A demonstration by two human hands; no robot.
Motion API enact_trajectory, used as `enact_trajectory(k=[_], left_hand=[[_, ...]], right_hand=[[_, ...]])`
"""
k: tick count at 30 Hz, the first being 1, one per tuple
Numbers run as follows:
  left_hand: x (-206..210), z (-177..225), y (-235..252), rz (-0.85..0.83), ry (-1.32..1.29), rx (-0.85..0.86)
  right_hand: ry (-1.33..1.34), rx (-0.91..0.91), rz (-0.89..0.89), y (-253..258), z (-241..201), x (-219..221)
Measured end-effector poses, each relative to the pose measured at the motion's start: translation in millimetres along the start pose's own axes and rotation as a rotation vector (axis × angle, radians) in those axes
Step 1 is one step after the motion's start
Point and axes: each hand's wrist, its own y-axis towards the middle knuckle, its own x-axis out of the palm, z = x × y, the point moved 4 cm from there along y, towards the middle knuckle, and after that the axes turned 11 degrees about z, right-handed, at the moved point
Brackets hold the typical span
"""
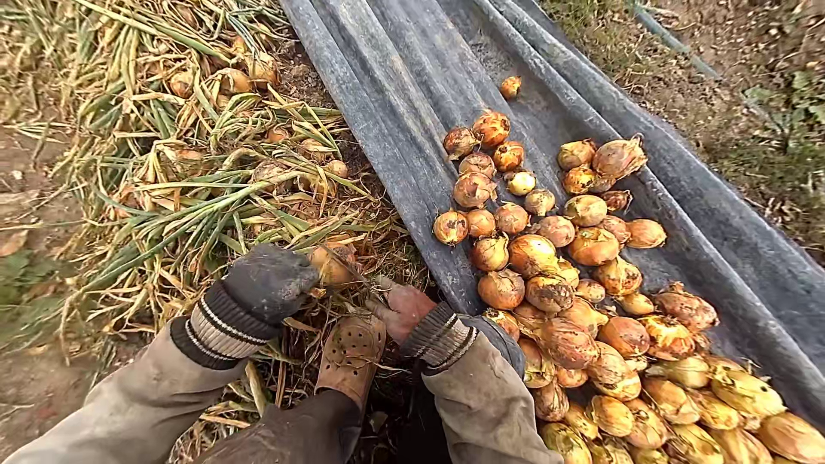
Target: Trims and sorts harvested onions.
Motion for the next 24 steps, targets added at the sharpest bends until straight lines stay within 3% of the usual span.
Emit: enact_trajectory(k=[1, 3, 4, 6, 9, 12, 13, 17, 19, 22, 24], left_hand=[[22.3, -28.0, -0.9, 0.118, 0.022, 0.153], [59.6, -77.9, -4.8, 0.612, -0.098, 0.458], [67.8, -92.3, -6.0, 0.763, -0.188, 0.463], [74.5, -108.8, -8.5, 0.859, -0.347, 0.347], [77.0, -112.7, -10.5, 0.802, -0.561, 0.063], [64.8, -100.8, -2.6, 0.680, -0.760, -0.357], [60.0, -94.6, 4.3, 0.637, -0.748, -0.389], [40.7, -46.7, 32.5, 0.464, -0.502, 0.010], [25.5, -14.3, 40.3, 0.251, -0.277, 0.151], [25.5, 36.7, 58.5, -0.097, -0.057, 0.298], [24.2, 57.4, 92.6, 0.000, -0.069, 0.315]], right_hand=[[-0.039, 0.060, 0.003, 6.2, 8.2, -1.1], [-0.086, 0.196, -0.006, 15.1, 20.8, -8.1], [-0.063, 0.206, 0.038, 14.9, 22.6, -10.3], [0.072, 0.075, 0.171, 6.3, 11.2, -12.0], [0.204, -0.099, 0.156, 0.7, -16.9, 1.8], [0.136, 0.117, -0.011, 9.7, -14.0, 22.1], [0.123, 0.195, -0.052, 13.8, -5.7, 25.7], [0.314, 0.268, -0.099, 19.6, 11.3, 34.8], [0.569, 0.263, 0.081, 15.6, 10.9, 21.9], [1.189, 0.412, 0.293, 5.2, 29.2, -4.4], [1.384, 0.374, 0.336, -2.7, 49.1, -32.1]])
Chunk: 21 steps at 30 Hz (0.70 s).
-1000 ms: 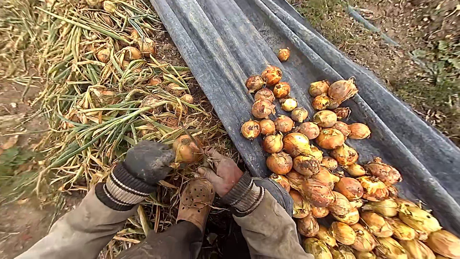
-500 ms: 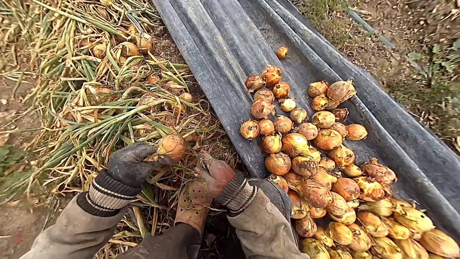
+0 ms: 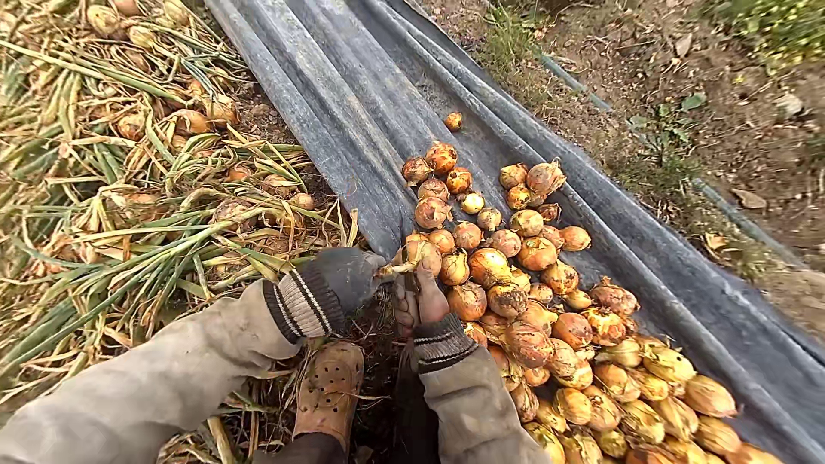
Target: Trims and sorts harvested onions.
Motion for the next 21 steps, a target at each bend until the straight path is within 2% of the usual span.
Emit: enact_trajectory(k=[2, 4, 5, 6, 7, 9, 10, 12, 15, 17, 18, 20, 21], left_hand=[[-4.3, -12.3, 42.1, 0.177, -0.017, -0.076], [1.1, -50.0, 67.8, 0.264, -0.003, -0.203], [11.8, -69.7, 66.1, 0.263, -0.005, -0.225], [27.6, -83.1, 54.4, 0.241, -0.015, -0.203], [47.1, -90.7, 38.7, 0.218, -0.021, -0.144], [99.6, -86.9, -4.9, 0.094, 0.008, -0.059], [124.5, -79.7, -29.7, -0.024, 0.037, -0.080], [151.9, -67.2, -78.7, -0.243, 0.095, -0.230], [165.2, -78.1, -158.2, -0.447, 0.060, -0.322], [173.9, -97.5, -195.6, -0.721, 0.042, -0.295], [176.0, -104.7, -208.0, -0.804, 0.025, -0.276], [160.6, -112.1, -209.4, -0.812, -0.048, -0.214], [147.7, -114.5, -196.2, -0.725, -0.099, -0.174]], right_hand=[[0.049, -0.183, 0.060, -0.8, -24.2, -25.9], [0.082, -0.466, 0.228, -5.9, -58.3, -51.5], [-0.014, -0.614, 0.362, -9.5, -75.2, -63.7], [-0.212, -0.744, 0.489, -11.0, -88.3, -69.9], [-0.467, -0.798, 0.560, -6.7, -96.4, -67.6], [-0.964, -0.688, 0.545, 12.6, -89.6, -35.8], [-1.185, -0.592, 0.490, 26.5, -76.4, -13.3], [-1.498, -0.452, 0.361, 56.7, -43.3, 25.2], [-1.718, -0.385, 0.256, 92.5, -9.0, 41.2], [-1.816, -0.370, 0.217, 102.8, -11.4, 41.5], [-1.867, -0.361, 0.188, 101.6, -17.7, 41.6], [-1.947, -0.334, 0.146, 93.3, -27.1, 37.0], [-1.969, -0.338, 0.141, 90.7, -32.3, 33.5]])
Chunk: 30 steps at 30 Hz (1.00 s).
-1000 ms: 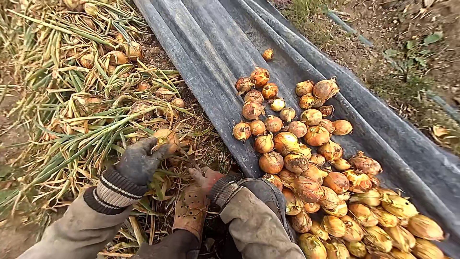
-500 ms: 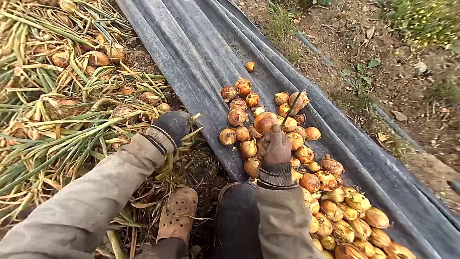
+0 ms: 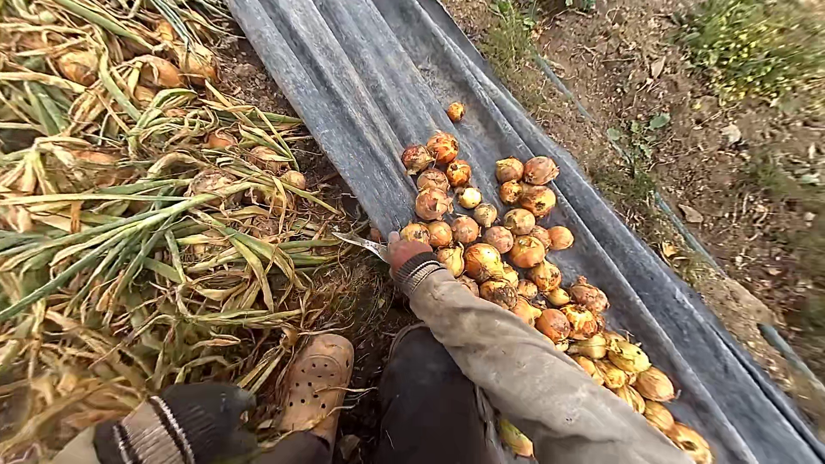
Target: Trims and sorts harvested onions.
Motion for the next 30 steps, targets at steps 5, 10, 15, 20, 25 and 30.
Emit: enact_trajectory(k=[5, 10, 15, 20, 25, 30], left_hand=[[-149.8, 32.8, 67.2, 0.727, -0.214, 0.212], [-252.9, 91.4, 194.5, 0.966, -0.187, 0.307], [-286.5, 121.5, 272.9, 0.973, -0.236, 0.340], [-300.4, 153.0, 269.3, 0.813, -0.130, 0.288], [-296.4, 148.4, 274.3, 0.905, -0.116, 0.256], [-260.0, 95.6, 247.8, 1.111, -0.235, 0.322]], right_hand=[[0.071, 0.079, 0.096, -11.5, 43.2, -39.2], [0.026, 0.149, 0.183, -27.2, 79.9, -87.3], [0.037, 0.021, 0.384, -41.4, 87.2, -101.4], [0.102, -0.074, 0.555, -31.5, 94.1, -87.6], [0.155, -0.081, 0.577, -24.3, 107.4, -80.5], [0.245, -0.047, 0.577, -29.9, 93.9, -72.1]])
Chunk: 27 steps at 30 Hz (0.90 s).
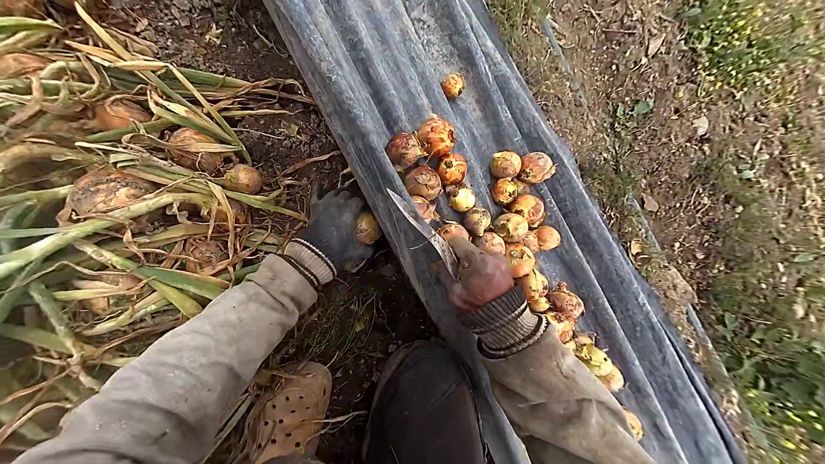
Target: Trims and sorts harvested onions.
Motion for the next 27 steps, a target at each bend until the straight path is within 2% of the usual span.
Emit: enact_trajectory(k=[3, 5, 8, 12, 14, 16, 18, 21, 23, 25, 27], left_hand=[[-49.5, -13.4, -57.6, 0.023, -0.149, -0.163], [-87.0, -9.9, -95.6, 0.024, -0.271, -0.261], [-132.8, 3.3, -138.5, 0.074, -0.328, -0.274], [-169.7, 22.1, -165.8, 0.057, -0.374, -0.290], [-178.6, 25.7, -172.0, 0.088, -0.486, -0.323], [-182.6, 26.3, -175.6, 0.129, -0.652, -0.336], [-175.4, 25.4, -179.2, 0.188, -0.736, -0.354], [-145.3, 20.8, -185.1, 0.279, -0.829, -0.297], [-135.3, 19.9, -189.9, 0.307, -0.949, -0.306], [-135.8, 18.7, -193.4, 0.320, -1.081, -0.351], [-144.1, 23.0, -196.8, 0.347, -1.050, -0.401]], right_hand=[[0.074, -0.006, -0.053, -11.5, -28.2, 14.0], [0.246, -0.023, 0.002, -20.6, -48.6, 23.7], [0.613, -0.016, -0.014, -27.4, -82.4, 31.5], [1.055, 0.038, -0.123, -41.8, -131.7, 45.5], [1.248, 0.152, -0.183, -52.9, -140.2, 52.8], [1.558, 0.325, -0.258, -66.3, -140.4, 63.9], [1.944, 0.446, -0.456, -78.5, -141.4, 79.3], [2.185, 0.477, -0.729, -90.8, -147.2, 95.4], [2.093, 0.456, -0.744, -95.7, -145.9, 98.9], [1.639, 0.387, -0.530, -88.9, -134.5, 93.2], [1.102, 0.256, -0.417, -78.2, -119.1, 87.6]])
